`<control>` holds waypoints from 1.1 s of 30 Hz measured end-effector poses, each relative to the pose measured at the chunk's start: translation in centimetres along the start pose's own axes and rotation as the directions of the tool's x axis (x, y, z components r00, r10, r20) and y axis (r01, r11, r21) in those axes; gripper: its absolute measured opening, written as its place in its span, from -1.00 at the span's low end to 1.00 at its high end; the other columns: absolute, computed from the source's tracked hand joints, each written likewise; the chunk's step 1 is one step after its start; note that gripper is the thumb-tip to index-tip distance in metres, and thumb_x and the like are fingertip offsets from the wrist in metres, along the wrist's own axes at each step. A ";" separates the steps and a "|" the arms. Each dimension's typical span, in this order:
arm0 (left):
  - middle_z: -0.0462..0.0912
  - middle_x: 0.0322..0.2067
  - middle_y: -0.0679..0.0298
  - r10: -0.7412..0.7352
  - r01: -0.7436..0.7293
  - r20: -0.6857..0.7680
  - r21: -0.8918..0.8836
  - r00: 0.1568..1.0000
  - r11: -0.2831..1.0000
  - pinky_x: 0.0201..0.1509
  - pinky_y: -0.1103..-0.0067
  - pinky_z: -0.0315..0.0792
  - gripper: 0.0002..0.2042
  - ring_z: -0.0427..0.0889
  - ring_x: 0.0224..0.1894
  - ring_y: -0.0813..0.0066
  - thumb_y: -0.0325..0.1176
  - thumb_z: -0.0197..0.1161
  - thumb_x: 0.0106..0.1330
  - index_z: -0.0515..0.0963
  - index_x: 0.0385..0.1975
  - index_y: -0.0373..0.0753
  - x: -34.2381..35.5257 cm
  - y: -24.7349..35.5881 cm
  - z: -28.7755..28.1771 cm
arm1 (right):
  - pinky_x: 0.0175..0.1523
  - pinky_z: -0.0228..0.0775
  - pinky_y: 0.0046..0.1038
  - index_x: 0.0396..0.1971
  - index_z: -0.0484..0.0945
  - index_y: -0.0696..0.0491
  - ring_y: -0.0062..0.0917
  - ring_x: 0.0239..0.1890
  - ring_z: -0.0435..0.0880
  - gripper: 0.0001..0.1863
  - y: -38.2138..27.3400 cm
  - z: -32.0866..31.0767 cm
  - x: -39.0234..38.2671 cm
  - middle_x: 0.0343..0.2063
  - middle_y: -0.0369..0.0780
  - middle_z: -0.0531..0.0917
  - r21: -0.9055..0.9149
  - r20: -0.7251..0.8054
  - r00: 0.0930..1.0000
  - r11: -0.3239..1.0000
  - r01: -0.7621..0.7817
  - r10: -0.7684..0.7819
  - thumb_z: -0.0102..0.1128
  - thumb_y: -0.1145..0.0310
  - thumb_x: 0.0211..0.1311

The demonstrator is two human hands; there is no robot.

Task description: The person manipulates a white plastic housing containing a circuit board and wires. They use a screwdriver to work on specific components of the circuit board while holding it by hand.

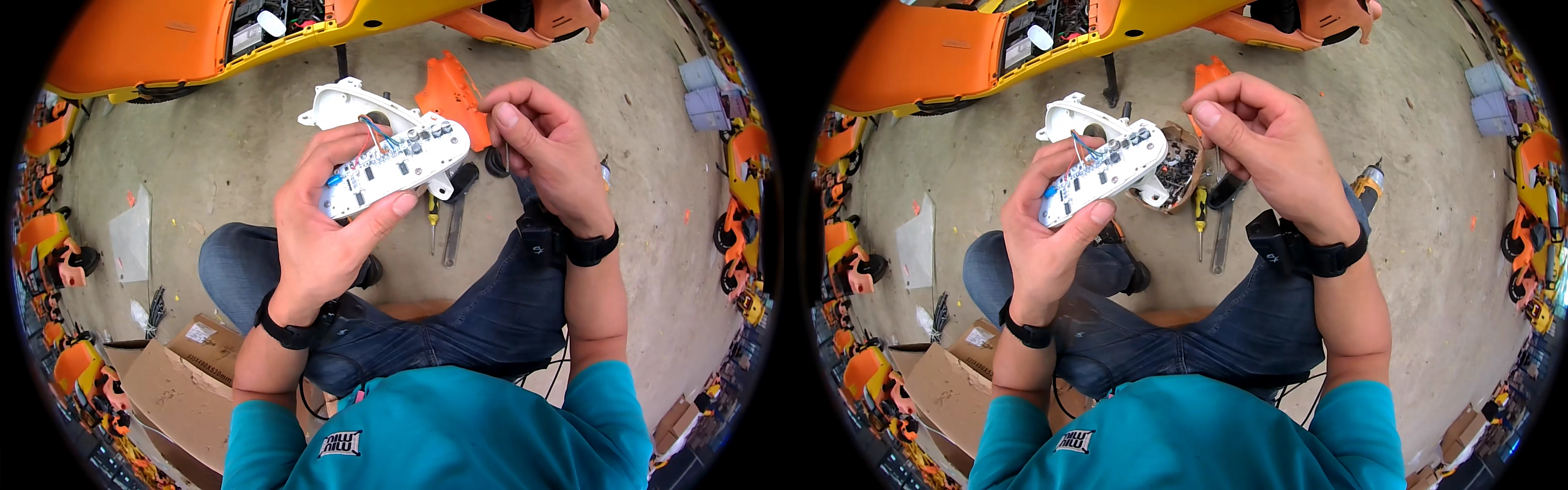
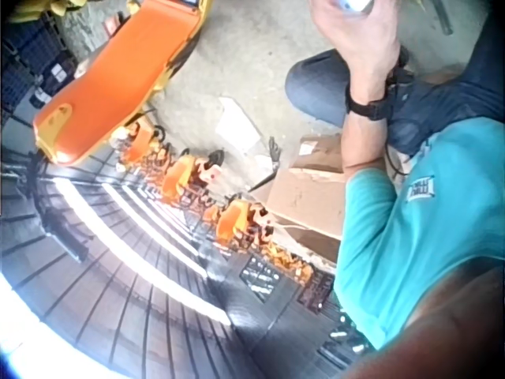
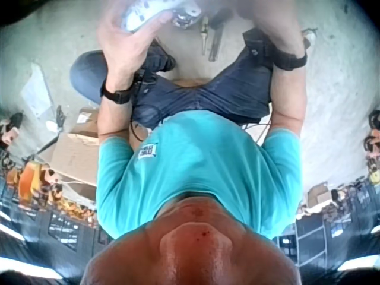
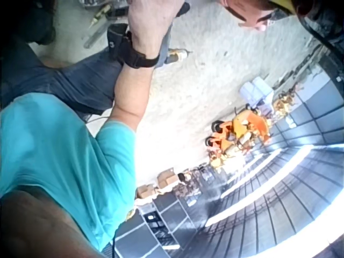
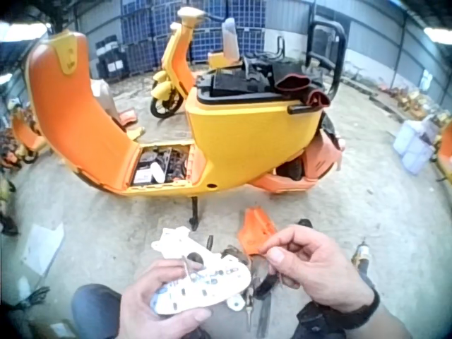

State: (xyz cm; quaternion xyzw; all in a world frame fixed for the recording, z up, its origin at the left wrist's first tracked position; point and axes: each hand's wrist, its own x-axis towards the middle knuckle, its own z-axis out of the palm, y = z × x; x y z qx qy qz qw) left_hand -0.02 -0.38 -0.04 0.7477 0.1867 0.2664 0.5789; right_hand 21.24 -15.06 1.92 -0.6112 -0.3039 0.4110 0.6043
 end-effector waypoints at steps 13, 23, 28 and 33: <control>0.60 0.13 0.14 -0.010 0.010 -0.006 0.025 1.000 1.000 0.25 0.50 0.41 -0.52 0.56 0.16 0.39 -0.40 0.52 0.14 0.58 0.06 -0.38 -0.1 0.2 0.2 | -0.24 0.40 -0.68 0.18 0.59 0.15 -0.78 -0.37 0.53 -0.66 1.3 -0.2 0.5 -0.36 -0.38 0.61 0.006 -0.047 0.993 0.994 0.105 -0.104 0.14 0.35 0.53; 0.64 0.08 0.06 0.276 -0.268 0.025 0.332 0.961 0.904 0.24 0.37 0.44 -0.51 0.59 0.13 0.17 -0.45 0.55 0.03 0.56 0.00 -0.35 -0.4 0.0 0.2 | -0.09 0.46 -0.61 0.11 0.57 0.24 -0.65 -0.20 0.64 -0.67 -5.1 0.6 -0.3 -0.14 -0.16 0.72 -0.158 -0.030 0.944 0.934 0.319 -0.328 0.26 0.42 0.43; 0.66 0.06 0.06 0.352 -0.339 0.021 0.331 0.936 0.881 0.23 0.34 0.44 -0.47 0.58 0.11 0.13 -0.45 0.58 -0.03 0.55 0.00 -0.35 -0.1 0.2 0.2 | -0.06 0.49 -0.52 0.05 0.54 0.24 -0.55 -0.20 0.64 -0.71 -2.4 2.7 -1.3 -0.14 -0.12 0.70 -0.113 -0.084 0.934 0.935 0.337 -0.347 0.24 0.40 0.44; 0.67 0.05 0.07 0.353 -0.329 -0.003 0.360 0.936 0.873 0.20 0.33 0.45 -0.46 0.58 0.09 0.14 -0.46 0.59 -0.07 0.57 -0.02 -0.36 -0.2 0.0 0.2 | 0.02 0.60 -0.52 -0.04 0.55 0.23 -0.54 -0.14 0.73 -0.76 -1.1 2.3 -0.9 -0.13 -0.09 0.73 0.004 -0.100 0.893 0.897 0.442 -0.440 0.32 0.51 0.37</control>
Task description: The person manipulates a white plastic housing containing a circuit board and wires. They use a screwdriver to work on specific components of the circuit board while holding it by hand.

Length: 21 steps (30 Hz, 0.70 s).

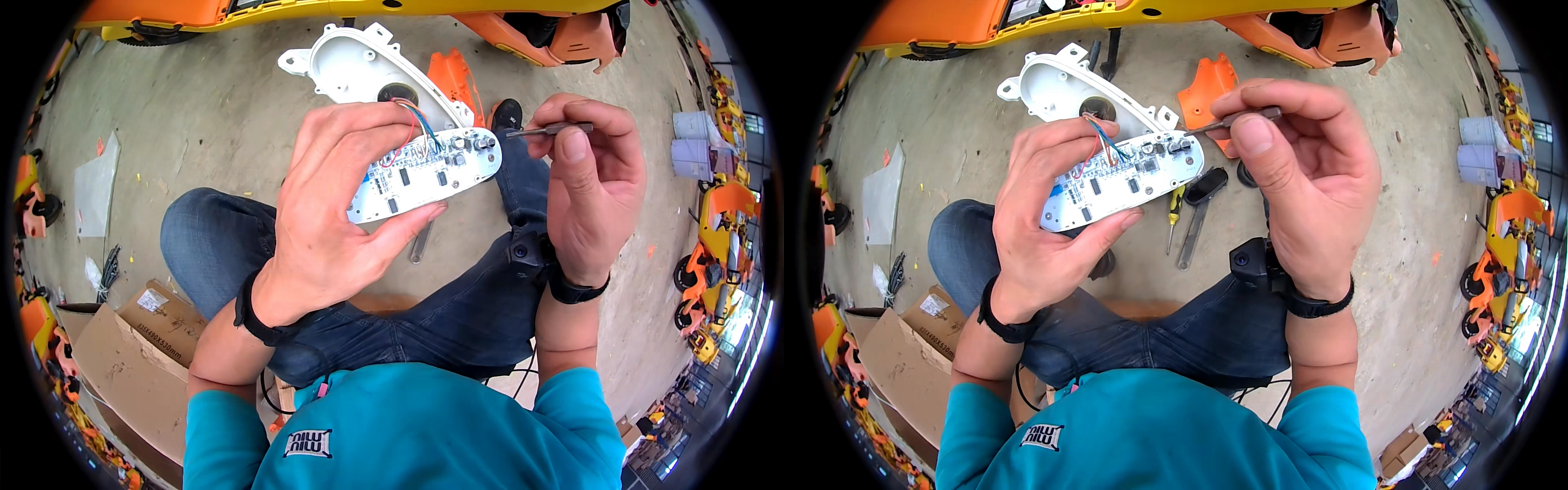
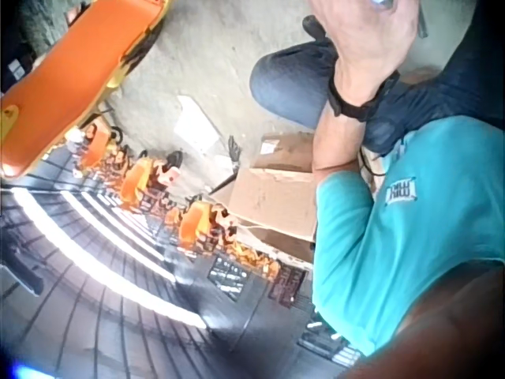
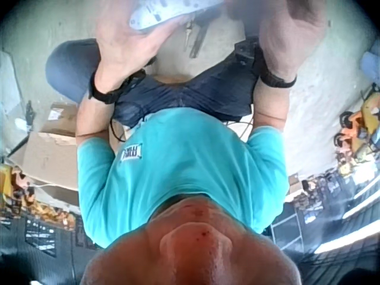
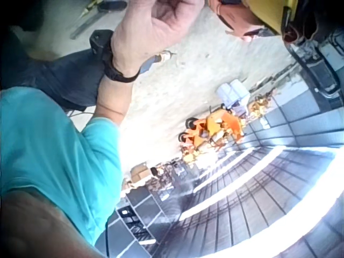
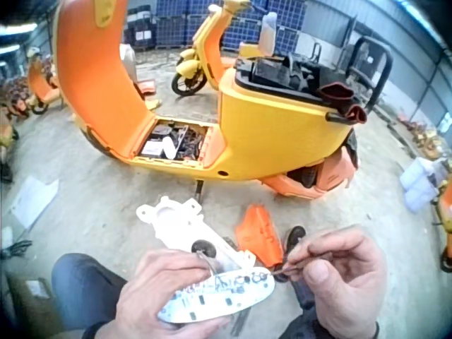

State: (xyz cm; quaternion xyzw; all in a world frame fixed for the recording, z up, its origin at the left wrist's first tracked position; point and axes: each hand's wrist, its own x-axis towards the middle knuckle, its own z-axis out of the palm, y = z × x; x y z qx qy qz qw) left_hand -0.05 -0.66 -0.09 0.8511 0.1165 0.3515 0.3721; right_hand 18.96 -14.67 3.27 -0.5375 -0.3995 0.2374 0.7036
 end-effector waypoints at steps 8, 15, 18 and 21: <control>0.68 0.03 0.06 0.018 -0.017 -0.013 0.022 1.000 1.000 0.17 0.34 0.46 -0.46 0.58 0.06 0.12 -0.48 0.59 -0.10 0.57 -0.03 -0.36 0.2 -0.1 0.1 | 0.05 0.56 -0.46 -0.12 0.53 0.24 -0.45 -0.06 0.70 -0.78 0.4 1.0 -0.7 -0.13 -0.05 0.69 -0.012 0.104 0.994 1.000 0.027 -0.025 0.35 0.64 0.28; 0.68 0.03 0.05 0.001 -0.001 -0.021 0.035 1.000 0.999 0.16 0.33 0.47 -0.45 0.58 0.06 0.11 -0.48 0.59 -0.11 0.56 -0.04 -0.36 0.1 -0.3 0.1 | 0.01 0.54 -0.50 -0.16 0.54 0.22 -0.47 -0.11 0.68 -0.78 0.5 0.8 -0.6 -0.15 -0.06 0.70 -0.086 0.131 0.991 0.995 0.044 -0.033 0.39 0.62 0.25; 0.68 0.02 0.05 -0.012 0.014 -0.030 0.042 0.999 0.999 0.15 0.34 0.47 -0.44 0.59 0.06 0.10 -0.49 0.60 -0.12 0.56 -0.04 -0.36 0.2 -0.1 -0.1 | -0.07 0.52 -0.53 -0.17 0.56 0.21 -0.49 -0.16 0.66 -0.77 0.4 0.9 -0.6 -0.19 -0.07 0.72 -0.165 0.156 0.987 0.984 0.059 -0.033 0.41 0.62 0.21; 0.68 0.02 0.06 -0.011 0.013 -0.044 0.046 0.999 0.999 0.14 0.34 0.48 -0.43 0.59 0.06 0.09 -0.50 0.60 -0.14 0.56 -0.04 -0.36 0.2 0.0 -0.2 | -0.06 0.53 -0.52 -0.16 0.57 0.22 -0.48 -0.14 0.67 -0.77 0.1 1.3 -0.9 -0.17 -0.07 0.72 -0.157 0.154 0.988 0.987 0.033 -0.008 0.41 0.62 0.22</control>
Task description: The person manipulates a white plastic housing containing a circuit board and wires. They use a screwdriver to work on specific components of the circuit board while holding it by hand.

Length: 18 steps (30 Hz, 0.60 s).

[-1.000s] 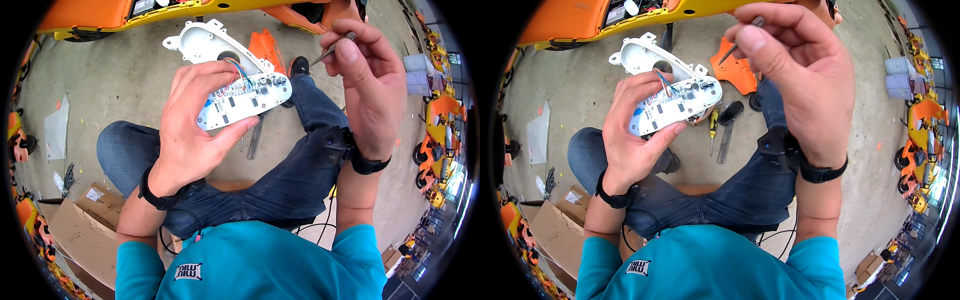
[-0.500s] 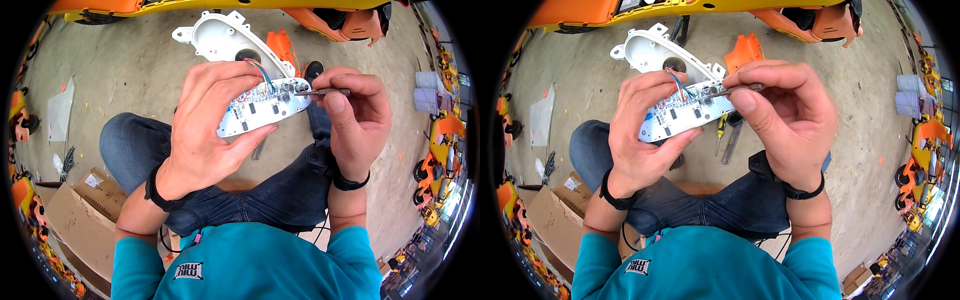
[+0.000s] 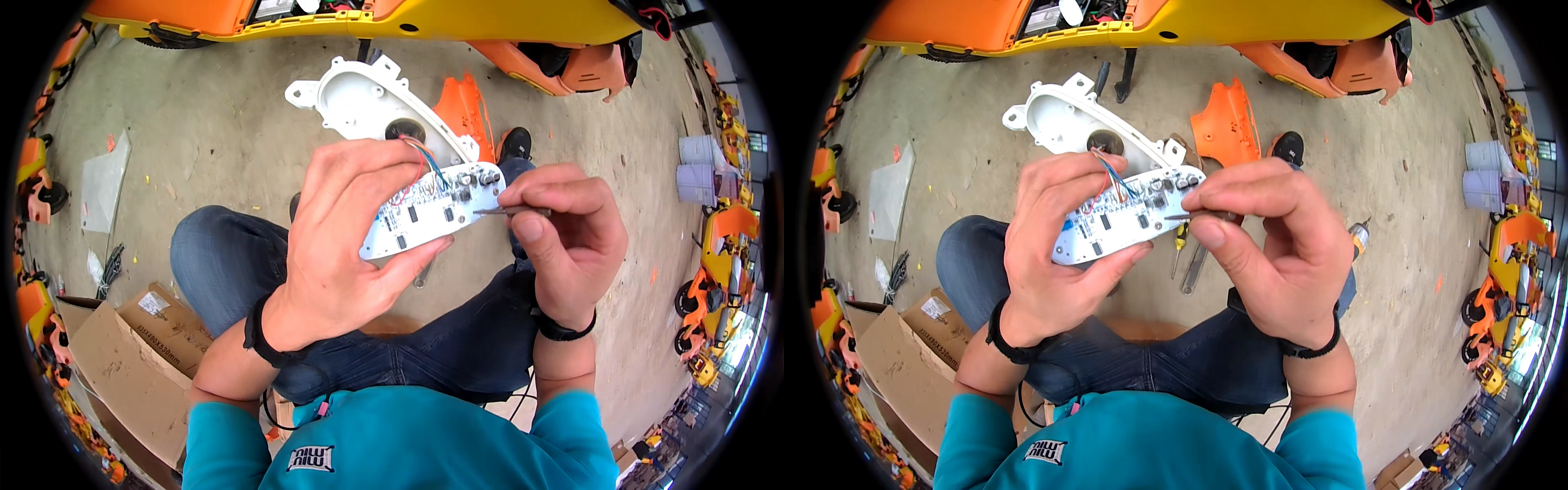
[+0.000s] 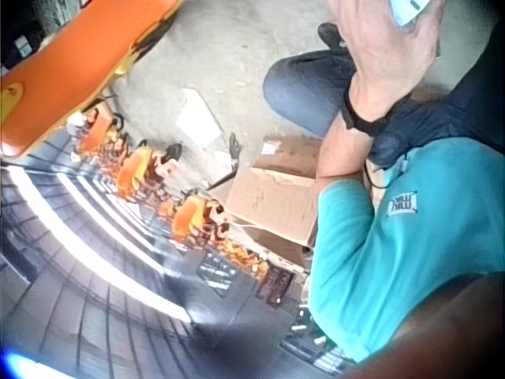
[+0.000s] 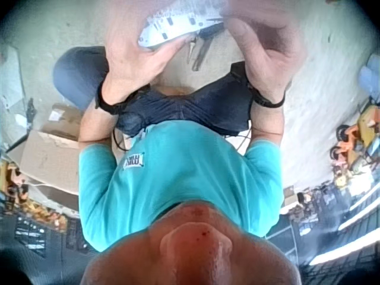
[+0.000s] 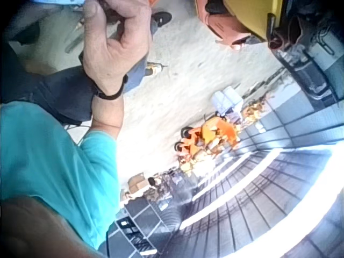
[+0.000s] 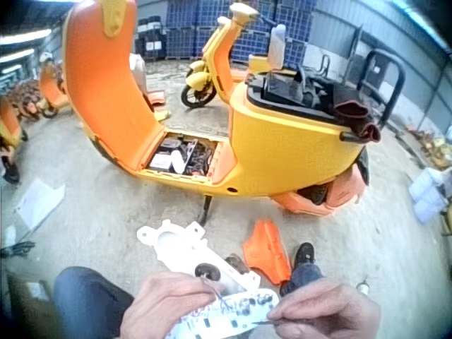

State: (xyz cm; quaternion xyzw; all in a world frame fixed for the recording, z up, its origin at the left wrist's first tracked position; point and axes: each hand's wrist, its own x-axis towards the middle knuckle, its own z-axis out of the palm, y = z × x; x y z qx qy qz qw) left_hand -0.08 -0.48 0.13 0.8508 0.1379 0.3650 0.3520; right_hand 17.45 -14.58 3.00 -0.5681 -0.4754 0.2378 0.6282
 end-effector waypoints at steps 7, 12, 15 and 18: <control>0.68 0.00 0.06 -0.016 0.016 -0.012 -0.018 1.000 1.000 0.13 0.32 0.49 -0.43 0.60 0.06 0.08 -0.52 0.63 -0.18 0.57 -0.07 -0.38 0.0 0.1 0.1 | -0.05 0.58 -0.50 -0.19 0.59 0.23 -0.46 -0.15 0.71 -0.80 -0.2 0.3 -0.1 -0.16 -0.04 0.72 -0.019 0.011 0.999 0.999 -0.029 0.030 0.40 0.61 0.23; 0.68 -0.02 0.06 -0.011 0.011 -0.017 -0.023 1.000 1.000 0.12 0.31 0.49 -0.44 0.60 0.05 0.07 -0.52 0.63 -0.18 0.57 -0.08 -0.39 0.1 0.1 0.0 | -0.06 0.58 -0.50 -0.19 0.60 0.23 -0.47 -0.17 0.72 -0.79 0.1 0.4 -0.1 -0.17 -0.03 0.71 -0.001 0.003 1.000 1.000 -0.011 0.011 0.43 0.60 0.21; 0.68 -0.02 0.06 -0.008 0.008 -0.014 -0.029 1.000 1.000 0.11 0.31 0.49 -0.44 0.60 0.04 0.07 -0.52 0.63 -0.19 0.57 -0.09 -0.40 0.0 0.1 0.1 | -0.04 0.58 -0.48 -0.20 0.61 0.23 -0.45 -0.16 0.72 -0.78 0.0 0.4 -0.3 -0.17 -0.04 0.71 0.003 0.010 1.000 1.000 -0.012 0.012 0.45 0.60 0.18; 0.68 -0.03 0.05 -0.009 0.008 -0.014 -0.031 1.000 0.999 0.12 0.32 0.49 -0.44 0.60 0.04 0.07 -0.52 0.63 -0.19 0.57 -0.09 -0.40 -0.1 0.2 0.2 | -0.03 0.57 -0.47 -0.21 0.61 0.22 -0.44 -0.16 0.71 -0.76 0.2 0.7 -0.4 -0.19 -0.05 0.71 -0.018 0.010 0.999 0.999 0.032 -0.032 0.48 0.59 0.14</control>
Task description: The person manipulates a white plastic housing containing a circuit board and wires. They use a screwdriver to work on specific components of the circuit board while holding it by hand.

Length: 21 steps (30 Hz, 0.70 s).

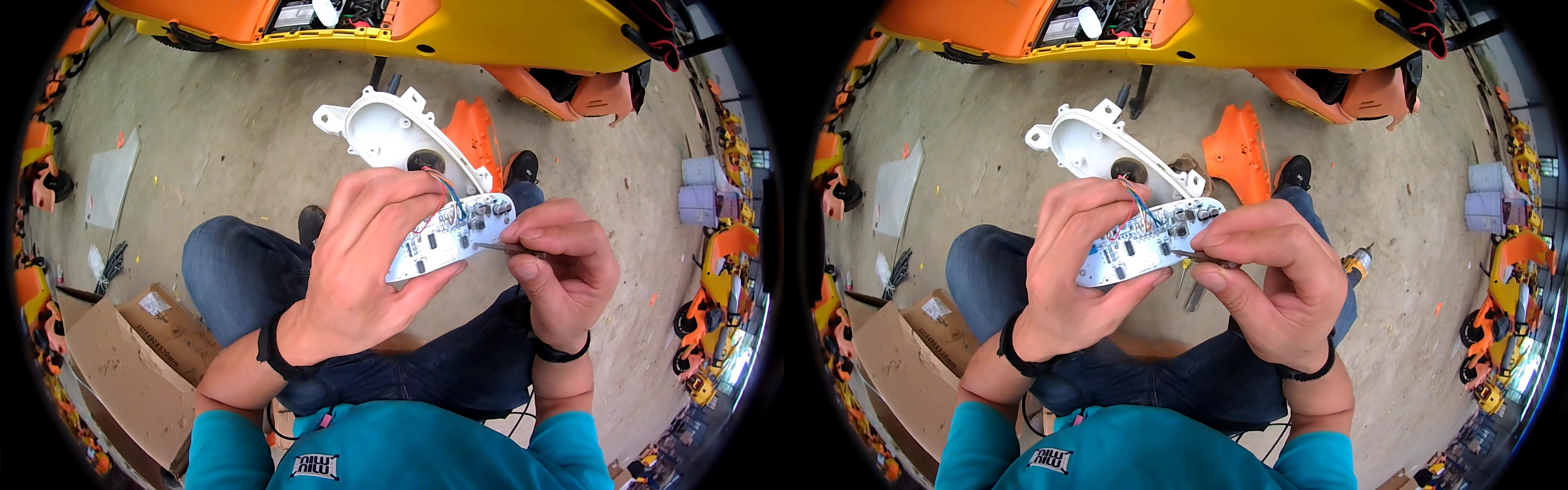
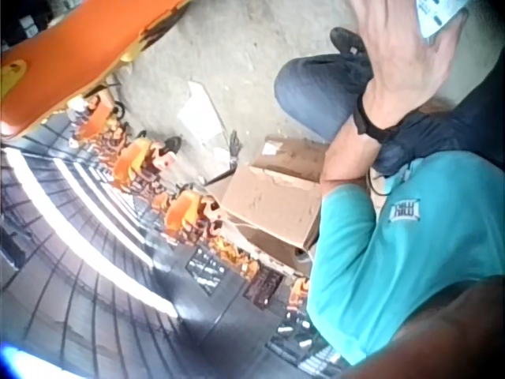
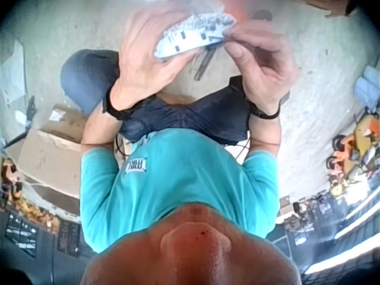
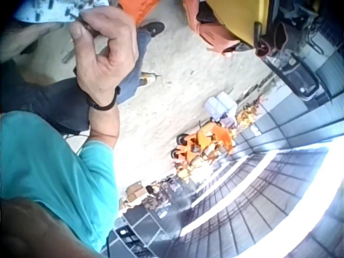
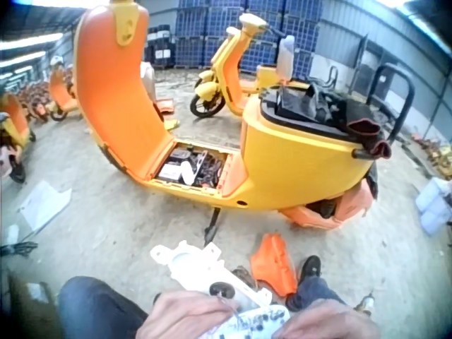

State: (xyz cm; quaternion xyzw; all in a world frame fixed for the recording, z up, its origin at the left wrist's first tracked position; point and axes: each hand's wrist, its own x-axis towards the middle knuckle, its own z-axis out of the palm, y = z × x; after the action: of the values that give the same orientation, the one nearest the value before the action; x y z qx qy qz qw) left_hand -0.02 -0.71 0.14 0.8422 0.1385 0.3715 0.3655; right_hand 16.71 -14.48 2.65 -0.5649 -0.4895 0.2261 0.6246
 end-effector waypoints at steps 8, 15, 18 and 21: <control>0.68 -0.02 0.05 0.010 -0.010 -0.019 -0.016 1.000 1.000 0.12 0.33 0.49 -0.44 0.60 0.05 0.08 -0.52 0.63 -0.18 0.58 -0.08 -0.40 -0.1 -0.1 0.1 | -0.12 0.51 -0.51 -0.21 0.61 0.22 -0.47 -0.20 0.65 -0.75 0.0 -0.1 0.0 -0.20 -0.07 0.69 -0.072 0.028 0.998 0.996 0.060 -0.058 0.47 0.64 0.11; 0.68 -0.02 0.05 0.012 -0.012 -0.023 -0.029 1.000 1.000 0.13 0.34 0.50 -0.43 0.61 0.05 0.09 -0.52 0.63 -0.18 0.58 -0.07 -0.40 -0.2 -0.3 0.1 | -0.10 0.51 -0.50 -0.18 0.61 0.22 -0.46 -0.19 0.64 -0.74 -0.2 0.1 -0.1 -0.18 -0.05 0.67 -0.084 0.038 0.999 0.996 0.040 -0.037 0.44 0.65 0.14; 0.68 -0.02 0.04 0.016 -0.018 -0.033 -0.034 0.999 0.999 0.13 0.34 0.50 -0.43 0.61 0.05 0.09 -0.51 0.63 -0.18 0.58 -0.06 -0.40 -0.2 -0.3 0.2 | -0.03 0.51 -0.45 -0.17 0.60 0.22 -0.43 -0.17 0.65 -0.75 -0.1 0.1 -0.2 -0.18 -0.06 0.67 -0.084 0.021 0.998 0.995 0.053 -0.051 0.44 0.64 0.15; 0.68 -0.01 0.04 0.021 -0.022 -0.035 -0.038 0.999 0.999 0.13 0.34 0.50 -0.43 0.61 0.05 0.09 -0.51 0.64 -0.18 0.58 -0.06 -0.40 -0.2 -0.4 0.2 | 0.03 0.52 -0.41 -0.17 0.60 0.21 -0.40 -0.15 0.66 -0.75 0.0 0.2 -0.1 -0.17 -0.05 0.66 -0.056 0.020 0.999 0.997 0.049 -0.048 0.43 0.63 0.16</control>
State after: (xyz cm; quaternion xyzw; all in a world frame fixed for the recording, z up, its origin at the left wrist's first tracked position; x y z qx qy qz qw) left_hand 0.00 -0.63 -0.29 0.8299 0.1286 0.3926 0.3750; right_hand 16.48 -14.51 2.60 -0.5683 -0.5149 0.2021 0.6091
